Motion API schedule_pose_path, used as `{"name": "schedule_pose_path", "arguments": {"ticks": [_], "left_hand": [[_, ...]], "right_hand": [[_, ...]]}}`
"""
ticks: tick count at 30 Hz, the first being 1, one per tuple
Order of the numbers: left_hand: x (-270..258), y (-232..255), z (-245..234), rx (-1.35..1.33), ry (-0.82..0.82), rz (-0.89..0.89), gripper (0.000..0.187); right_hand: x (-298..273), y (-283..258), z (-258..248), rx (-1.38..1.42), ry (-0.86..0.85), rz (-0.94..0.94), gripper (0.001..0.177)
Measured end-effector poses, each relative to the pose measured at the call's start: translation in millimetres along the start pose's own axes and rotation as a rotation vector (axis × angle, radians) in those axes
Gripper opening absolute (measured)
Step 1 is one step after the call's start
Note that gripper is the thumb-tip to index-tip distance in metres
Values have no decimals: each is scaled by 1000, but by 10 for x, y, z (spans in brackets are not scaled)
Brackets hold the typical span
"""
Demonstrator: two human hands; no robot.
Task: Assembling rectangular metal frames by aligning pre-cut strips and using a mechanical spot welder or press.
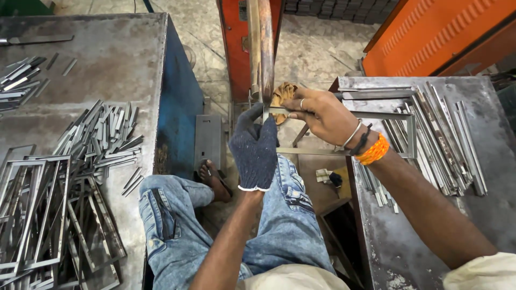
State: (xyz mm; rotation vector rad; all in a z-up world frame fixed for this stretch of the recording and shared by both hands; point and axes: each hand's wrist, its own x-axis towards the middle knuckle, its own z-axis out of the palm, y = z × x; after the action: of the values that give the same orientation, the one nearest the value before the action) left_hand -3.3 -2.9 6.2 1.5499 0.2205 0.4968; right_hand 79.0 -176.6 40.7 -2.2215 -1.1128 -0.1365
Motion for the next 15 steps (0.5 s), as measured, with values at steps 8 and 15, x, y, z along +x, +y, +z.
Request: {"name": "schedule_pose_path", "arguments": {"ticks": [8,15], "left_hand": [[13,-75,33,-37,7,-3,30],[22,-41,30,-107,-9,-11,30]], "right_hand": [[16,-38,-14,7,4,10,26],[41,-42,-14,4,-10,27,25]]}}
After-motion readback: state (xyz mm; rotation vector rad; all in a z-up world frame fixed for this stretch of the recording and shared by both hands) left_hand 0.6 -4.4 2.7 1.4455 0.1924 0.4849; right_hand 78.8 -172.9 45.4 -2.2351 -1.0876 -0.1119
